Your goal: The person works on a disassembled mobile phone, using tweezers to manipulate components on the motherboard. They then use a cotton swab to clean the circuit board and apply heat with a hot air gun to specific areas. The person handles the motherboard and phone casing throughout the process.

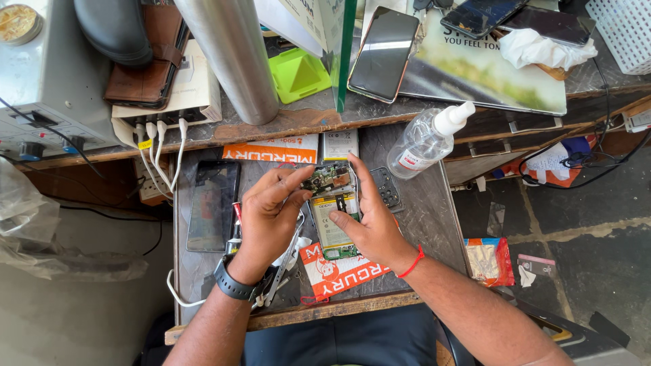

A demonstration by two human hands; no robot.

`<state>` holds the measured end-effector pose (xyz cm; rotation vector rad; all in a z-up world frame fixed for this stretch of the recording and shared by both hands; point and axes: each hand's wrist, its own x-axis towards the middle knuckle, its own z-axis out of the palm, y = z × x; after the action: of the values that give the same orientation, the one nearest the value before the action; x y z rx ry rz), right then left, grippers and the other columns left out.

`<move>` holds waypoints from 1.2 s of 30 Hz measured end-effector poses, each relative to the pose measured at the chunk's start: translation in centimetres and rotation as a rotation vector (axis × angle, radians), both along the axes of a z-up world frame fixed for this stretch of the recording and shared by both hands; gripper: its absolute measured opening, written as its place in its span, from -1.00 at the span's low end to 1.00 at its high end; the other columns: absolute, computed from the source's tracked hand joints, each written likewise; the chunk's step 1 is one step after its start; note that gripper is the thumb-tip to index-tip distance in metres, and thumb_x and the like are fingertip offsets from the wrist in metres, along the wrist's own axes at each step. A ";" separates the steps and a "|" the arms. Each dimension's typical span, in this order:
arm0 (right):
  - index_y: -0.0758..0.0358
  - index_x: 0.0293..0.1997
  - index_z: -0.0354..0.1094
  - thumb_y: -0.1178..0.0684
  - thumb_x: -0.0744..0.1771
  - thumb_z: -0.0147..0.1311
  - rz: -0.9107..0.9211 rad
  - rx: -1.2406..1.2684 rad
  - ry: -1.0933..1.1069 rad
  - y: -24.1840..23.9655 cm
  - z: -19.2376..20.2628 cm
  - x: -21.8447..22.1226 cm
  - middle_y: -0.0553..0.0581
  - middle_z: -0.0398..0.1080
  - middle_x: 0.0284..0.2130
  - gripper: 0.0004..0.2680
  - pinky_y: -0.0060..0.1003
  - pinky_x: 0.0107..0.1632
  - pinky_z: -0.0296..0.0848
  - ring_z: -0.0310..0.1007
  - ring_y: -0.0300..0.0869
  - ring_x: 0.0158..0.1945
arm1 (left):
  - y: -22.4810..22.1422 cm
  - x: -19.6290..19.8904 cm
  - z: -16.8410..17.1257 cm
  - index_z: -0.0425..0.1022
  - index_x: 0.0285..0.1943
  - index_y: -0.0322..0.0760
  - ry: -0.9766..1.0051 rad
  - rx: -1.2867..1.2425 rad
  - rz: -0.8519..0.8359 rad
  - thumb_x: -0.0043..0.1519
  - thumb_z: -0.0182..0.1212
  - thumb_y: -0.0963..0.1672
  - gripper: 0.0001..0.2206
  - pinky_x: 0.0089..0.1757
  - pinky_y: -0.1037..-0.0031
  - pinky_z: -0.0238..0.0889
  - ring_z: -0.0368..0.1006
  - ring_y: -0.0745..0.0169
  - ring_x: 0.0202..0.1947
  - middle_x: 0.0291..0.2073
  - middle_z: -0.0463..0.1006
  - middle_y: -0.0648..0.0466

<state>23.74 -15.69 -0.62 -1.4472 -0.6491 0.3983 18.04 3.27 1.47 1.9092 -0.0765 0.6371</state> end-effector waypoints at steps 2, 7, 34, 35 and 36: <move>0.17 0.59 -0.40 0.31 0.35 0.07 -0.003 -0.003 0.007 0.0 -0.1 0.0 0.27 0.17 0.37 -0.33 -0.22 0.39 0.26 0.25 -0.14 0.39 | 0.1 0.1 -0.1 0.60 0.16 -0.29 -0.007 0.000 -0.008 0.17 0.30 -0.35 -0.62 -0.17 0.58 0.37 0.52 0.34 -0.22 -0.21 0.59 0.05; 0.18 0.59 -0.39 0.32 0.35 0.07 -0.004 0.009 -0.013 0.0 -0.3 0.1 0.28 0.13 0.39 -0.33 -0.21 0.39 0.26 0.23 -0.14 0.40 | 0.2 0.2 -0.1 0.60 0.17 -0.28 0.011 -0.013 -0.027 0.16 0.31 -0.35 -0.61 -0.19 0.59 0.36 0.49 0.36 -0.24 -0.24 0.57 0.06; 0.19 0.59 -0.38 0.33 0.35 0.07 -0.008 0.001 -0.018 -0.1 -0.4 -0.1 0.27 0.19 0.34 -0.34 -0.22 0.38 0.28 0.26 -0.14 0.38 | 0.1 0.1 0.0 0.61 0.13 -0.28 0.023 -0.020 -0.069 0.15 0.30 -0.36 -0.63 -0.15 0.56 0.41 0.53 0.32 -0.18 -0.20 0.59 0.05; 0.19 0.59 -0.38 0.33 0.35 0.07 -0.006 0.006 -0.013 -0.1 -0.4 -0.1 0.27 0.18 0.35 -0.33 -0.22 0.38 0.28 0.25 -0.14 0.38 | 0.0 0.1 0.0 0.61 0.13 -0.27 0.020 -0.006 -0.053 0.15 0.30 -0.35 -0.63 -0.16 0.56 0.40 0.53 0.32 -0.19 -0.20 0.59 0.05; 0.19 0.59 -0.39 0.34 0.35 0.07 -0.003 0.013 -0.015 0.0 -0.4 -0.1 0.27 0.16 0.36 -0.33 -0.22 0.39 0.27 0.24 -0.14 0.39 | -0.1 0.1 0.0 0.61 0.14 -0.26 0.018 0.007 -0.036 0.15 0.31 -0.35 -0.62 -0.17 0.56 0.40 0.53 0.31 -0.20 -0.20 0.58 0.06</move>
<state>23.65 -15.73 -1.05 -1.4400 -0.6600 0.3807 18.10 3.20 1.48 1.9155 -0.1015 0.5963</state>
